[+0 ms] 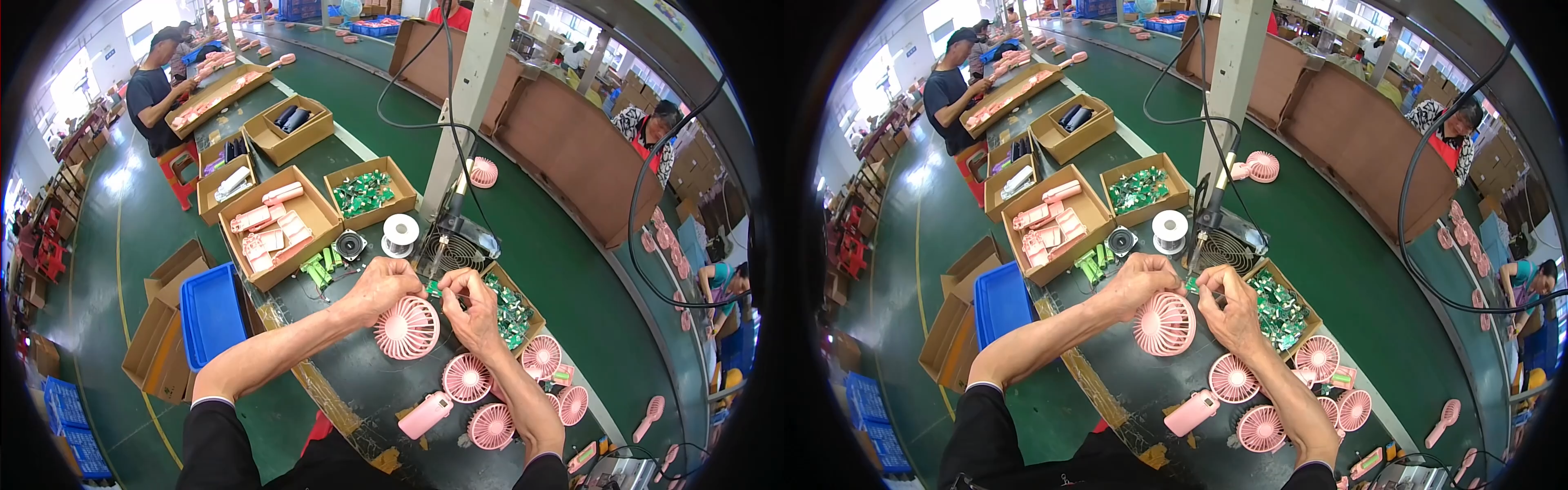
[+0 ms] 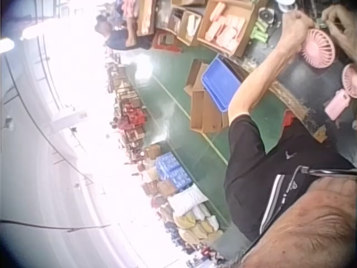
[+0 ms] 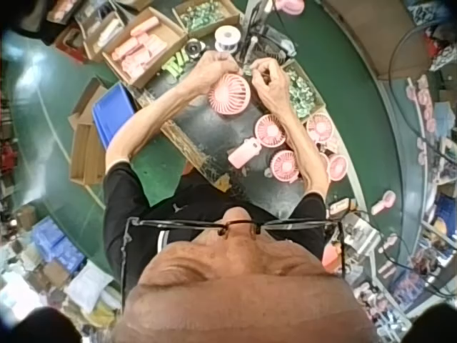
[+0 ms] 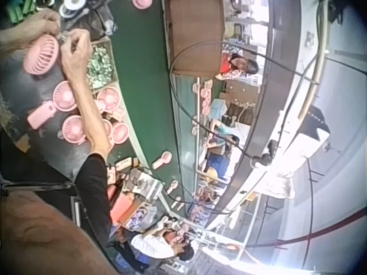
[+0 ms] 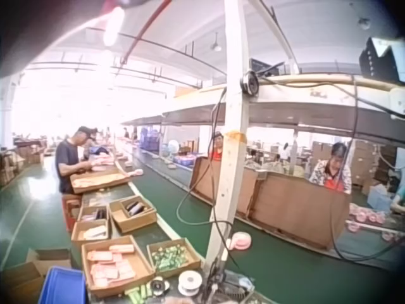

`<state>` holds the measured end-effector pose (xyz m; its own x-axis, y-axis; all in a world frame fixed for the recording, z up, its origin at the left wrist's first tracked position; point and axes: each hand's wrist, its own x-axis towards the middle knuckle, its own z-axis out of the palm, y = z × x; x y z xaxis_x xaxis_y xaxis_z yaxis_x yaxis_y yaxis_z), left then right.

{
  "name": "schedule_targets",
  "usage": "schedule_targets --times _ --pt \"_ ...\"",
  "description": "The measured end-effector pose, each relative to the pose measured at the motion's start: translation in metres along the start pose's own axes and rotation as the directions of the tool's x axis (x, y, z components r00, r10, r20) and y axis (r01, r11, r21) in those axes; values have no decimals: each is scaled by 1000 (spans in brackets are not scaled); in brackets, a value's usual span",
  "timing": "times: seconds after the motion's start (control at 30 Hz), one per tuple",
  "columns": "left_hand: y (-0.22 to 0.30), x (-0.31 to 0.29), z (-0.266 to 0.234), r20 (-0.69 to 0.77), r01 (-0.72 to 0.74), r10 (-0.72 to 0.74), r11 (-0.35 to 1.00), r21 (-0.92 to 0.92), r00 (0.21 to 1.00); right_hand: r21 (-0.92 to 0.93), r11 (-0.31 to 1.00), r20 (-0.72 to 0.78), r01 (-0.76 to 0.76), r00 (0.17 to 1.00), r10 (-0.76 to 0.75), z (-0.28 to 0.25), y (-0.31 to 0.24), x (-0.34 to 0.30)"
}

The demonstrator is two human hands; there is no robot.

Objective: The person assembles portable fans by fitting casing pieces together, fastening them with an electric screwdriver, placing assembled fans onto a conveyor belt, and wiring circuit boards to fan components.

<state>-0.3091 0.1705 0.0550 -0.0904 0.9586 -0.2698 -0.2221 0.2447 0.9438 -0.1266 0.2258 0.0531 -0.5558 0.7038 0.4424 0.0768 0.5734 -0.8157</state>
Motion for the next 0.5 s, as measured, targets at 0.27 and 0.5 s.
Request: schedule_targets --times 0.27,0.5 --pt "1 2 -1 6 -12 12 1000 -2 1000 2 1000 3 7 1000 -7 0 -2 2" --pt "3 4 -3 -2 9 -9 1000 -12 1000 0 1000 -1 -4 1000 4 2 2 4"
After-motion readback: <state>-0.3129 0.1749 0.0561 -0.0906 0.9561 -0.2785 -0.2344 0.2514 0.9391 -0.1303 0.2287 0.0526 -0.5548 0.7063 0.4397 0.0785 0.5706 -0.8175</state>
